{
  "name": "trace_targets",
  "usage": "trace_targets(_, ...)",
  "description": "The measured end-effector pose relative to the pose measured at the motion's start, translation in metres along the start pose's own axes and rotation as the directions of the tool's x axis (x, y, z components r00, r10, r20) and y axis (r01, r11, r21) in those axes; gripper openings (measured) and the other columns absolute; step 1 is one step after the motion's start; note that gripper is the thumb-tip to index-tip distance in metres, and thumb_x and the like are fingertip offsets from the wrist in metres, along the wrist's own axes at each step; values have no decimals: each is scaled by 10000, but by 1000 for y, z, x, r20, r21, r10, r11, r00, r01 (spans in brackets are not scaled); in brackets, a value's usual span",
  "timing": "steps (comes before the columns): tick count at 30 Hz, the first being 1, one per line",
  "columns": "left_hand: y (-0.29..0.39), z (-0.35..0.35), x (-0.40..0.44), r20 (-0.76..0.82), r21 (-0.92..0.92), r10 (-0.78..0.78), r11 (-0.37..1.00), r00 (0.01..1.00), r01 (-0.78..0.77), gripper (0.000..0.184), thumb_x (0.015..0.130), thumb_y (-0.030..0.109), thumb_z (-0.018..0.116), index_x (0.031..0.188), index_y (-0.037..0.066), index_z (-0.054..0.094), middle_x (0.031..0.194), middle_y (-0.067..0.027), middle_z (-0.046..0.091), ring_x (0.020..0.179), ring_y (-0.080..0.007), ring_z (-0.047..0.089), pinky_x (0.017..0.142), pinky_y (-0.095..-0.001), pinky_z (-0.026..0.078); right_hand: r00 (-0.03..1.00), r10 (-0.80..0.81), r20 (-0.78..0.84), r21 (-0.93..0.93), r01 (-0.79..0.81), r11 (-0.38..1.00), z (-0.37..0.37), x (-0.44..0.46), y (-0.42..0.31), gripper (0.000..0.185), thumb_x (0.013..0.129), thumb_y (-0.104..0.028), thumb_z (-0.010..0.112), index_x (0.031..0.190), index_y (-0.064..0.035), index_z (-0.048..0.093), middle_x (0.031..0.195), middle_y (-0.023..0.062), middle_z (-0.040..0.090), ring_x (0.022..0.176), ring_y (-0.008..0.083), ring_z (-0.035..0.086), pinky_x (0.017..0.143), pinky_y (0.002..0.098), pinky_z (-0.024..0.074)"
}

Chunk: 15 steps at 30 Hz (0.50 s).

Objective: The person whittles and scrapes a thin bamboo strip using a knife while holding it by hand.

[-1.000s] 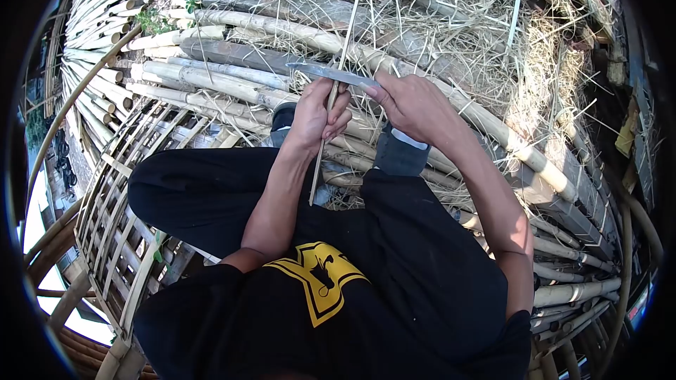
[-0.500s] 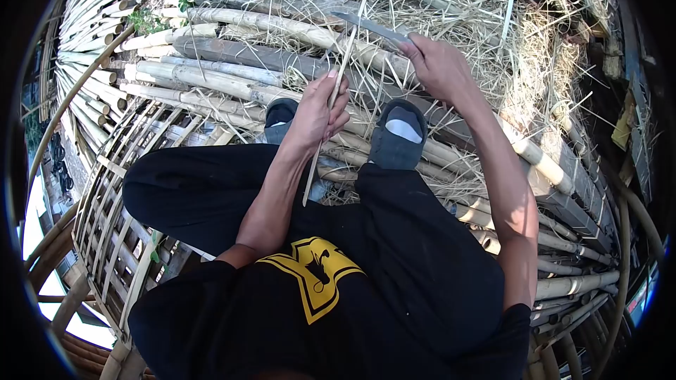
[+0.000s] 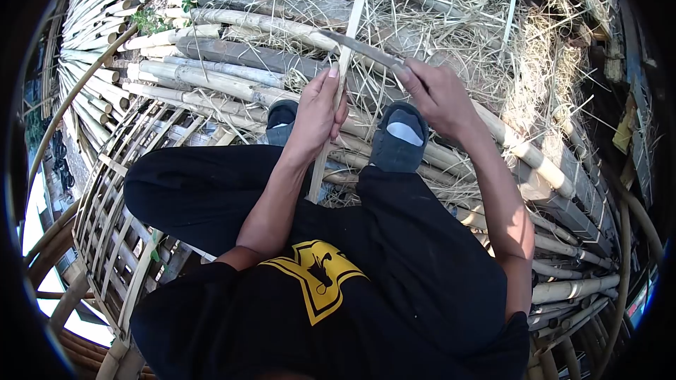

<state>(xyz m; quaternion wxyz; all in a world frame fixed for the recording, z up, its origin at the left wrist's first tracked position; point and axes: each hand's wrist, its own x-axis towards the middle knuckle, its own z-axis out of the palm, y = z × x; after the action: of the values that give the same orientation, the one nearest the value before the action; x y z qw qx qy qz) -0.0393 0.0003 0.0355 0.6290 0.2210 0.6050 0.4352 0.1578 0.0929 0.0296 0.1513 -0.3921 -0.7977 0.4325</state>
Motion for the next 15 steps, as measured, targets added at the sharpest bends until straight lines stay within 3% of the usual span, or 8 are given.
trace_targets(2,0,0,-2,4,17,5,1000,1000,-5,344,1039,340,326,891,67,475,480,6,391,312,-70,333,302,-202,279,990,-76,116,-51,82,995,23,-6,-10,354,980,-353,458,819,-46,526,548,172,488,522,384,498,500,452,368)
trace_targets(9,-4,3,-2,-43,70,34,997,999,-31,394,1042,360,306,871,48,476,482,8,393,322,-69,340,306,-213,286,993,-81,89,-157,94,983,32,-1,-7,344,968,-361,469,815,-60,531,560,166,521,553,387,545,507,464,399)
trace_targets(12,-15,0,3,-90,173,108,981,990,-91,390,1042,349,311,861,46,478,482,10,390,326,-68,340,311,-224,292,992,-63,112,-228,87,970,29,4,-7,345,966,-358,472,811,-55,529,568,163,532,553,380,552,506,465,401)
trace_targets(15,-15,2,2,-144,237,141,966,979,-104,364,1032,300,362,842,20,496,488,-16,416,372,-96,423,349,-289,333,996,-73,55,-295,86,952,24,14,0,390,978,-389,433,816,-51,539,589,169,552,577,388,566,531,474,411)
